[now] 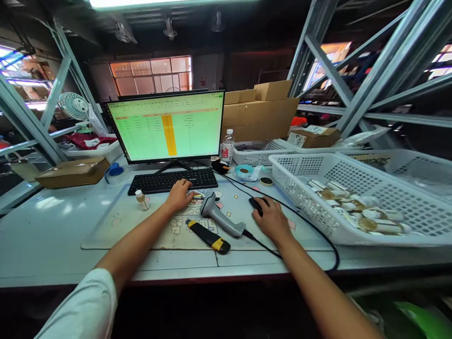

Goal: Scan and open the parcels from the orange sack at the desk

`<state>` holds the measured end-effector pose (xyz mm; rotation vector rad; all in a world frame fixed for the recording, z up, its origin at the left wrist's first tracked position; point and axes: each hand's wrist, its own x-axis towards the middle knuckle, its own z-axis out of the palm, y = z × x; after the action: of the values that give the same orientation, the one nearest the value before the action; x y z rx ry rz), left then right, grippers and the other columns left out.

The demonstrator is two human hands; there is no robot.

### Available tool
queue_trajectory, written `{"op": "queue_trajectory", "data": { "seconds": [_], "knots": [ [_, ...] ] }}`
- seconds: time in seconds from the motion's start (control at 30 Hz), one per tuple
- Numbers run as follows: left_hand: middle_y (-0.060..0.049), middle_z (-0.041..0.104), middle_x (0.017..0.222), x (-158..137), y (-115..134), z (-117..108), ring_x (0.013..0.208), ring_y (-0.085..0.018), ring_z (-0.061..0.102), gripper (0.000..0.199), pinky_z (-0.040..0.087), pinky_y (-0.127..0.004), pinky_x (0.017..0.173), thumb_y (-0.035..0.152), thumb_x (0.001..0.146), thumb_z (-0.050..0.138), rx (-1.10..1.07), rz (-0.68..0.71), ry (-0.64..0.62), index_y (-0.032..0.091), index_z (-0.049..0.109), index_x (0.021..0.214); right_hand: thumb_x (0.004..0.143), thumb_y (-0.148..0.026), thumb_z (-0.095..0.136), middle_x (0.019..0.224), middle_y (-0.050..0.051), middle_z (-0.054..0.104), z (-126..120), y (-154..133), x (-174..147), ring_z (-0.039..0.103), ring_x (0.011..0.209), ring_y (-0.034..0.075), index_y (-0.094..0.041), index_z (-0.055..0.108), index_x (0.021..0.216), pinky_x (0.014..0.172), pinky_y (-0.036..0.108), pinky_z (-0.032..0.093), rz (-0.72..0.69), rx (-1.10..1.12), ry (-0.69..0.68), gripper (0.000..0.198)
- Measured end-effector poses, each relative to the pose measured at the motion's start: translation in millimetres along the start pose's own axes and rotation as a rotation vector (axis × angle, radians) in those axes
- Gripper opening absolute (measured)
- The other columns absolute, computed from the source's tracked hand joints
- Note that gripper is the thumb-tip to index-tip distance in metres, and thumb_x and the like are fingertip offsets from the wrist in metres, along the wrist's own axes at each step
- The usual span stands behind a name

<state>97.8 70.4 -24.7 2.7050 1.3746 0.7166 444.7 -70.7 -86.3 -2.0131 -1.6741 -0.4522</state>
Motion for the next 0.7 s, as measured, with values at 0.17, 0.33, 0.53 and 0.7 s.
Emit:
{"op": "queue_trajectory", "data": {
  "seconds": [0.17, 0.33, 0.53, 0.7],
  "knots": [
    [-0.011, 0.049, 0.154, 42.3, 5.6, 40.1, 0.143, -0.033, 0.039, 0.052, 0.035, -0.048, 0.118, 0.050, 0.097, 0.063, -0.006, 0.019, -0.037, 0.025, 0.058, 0.142, 0.095, -0.035, 0.049, 0.140, 0.016, 0.059, -1.4, -1.9, -1.3, 0.060, 0.119, 0.036, -0.020, 0.065, 0.137, 0.105, 0.053, 0.054, -0.013, 0.006, 0.011, 0.048],
    [-0.011, 0.042, 0.162, 63.3, 13.9, 60.7, 0.152, -0.036, 0.029, 0.058, 0.027, -0.055, 0.124, 0.062, 0.096, 0.060, -0.014, 0.022, -0.028, 0.026, 0.061, 0.141, 0.097, -0.036, 0.046, 0.140, 0.014, 0.059, -3.0, -0.7, -2.0, 0.062, 0.118, 0.034, -0.020, 0.065, 0.136, 0.103, 0.050, 0.055, -0.022, -0.024, 0.013, 0.046],
    [-0.009, 0.042, 0.164, 59.5, 12.7, 69.0, 0.152, -0.037, 0.031, 0.057, 0.029, -0.056, 0.124, 0.061, 0.098, 0.056, -0.040, 0.028, -0.004, 0.026, 0.061, 0.143, 0.095, -0.033, 0.048, 0.136, 0.013, 0.061, 0.6, 2.7, -2.3, 0.063, 0.119, 0.033, -0.024, 0.067, 0.134, 0.103, 0.051, 0.056, -0.006, -0.013, 0.043, 0.044],
    [-0.011, 0.045, 0.162, 55.4, 12.1, 67.2, 0.150, -0.038, 0.033, 0.058, 0.031, -0.056, 0.122, 0.058, 0.099, 0.055, -0.048, 0.039, 0.005, 0.023, 0.060, 0.145, 0.096, -0.035, 0.046, 0.138, 0.015, 0.061, -1.7, 1.9, -2.5, 0.063, 0.119, 0.034, -0.020, 0.066, 0.135, 0.103, 0.051, 0.056, -0.007, -0.016, 0.011, 0.046]
  ]
}}
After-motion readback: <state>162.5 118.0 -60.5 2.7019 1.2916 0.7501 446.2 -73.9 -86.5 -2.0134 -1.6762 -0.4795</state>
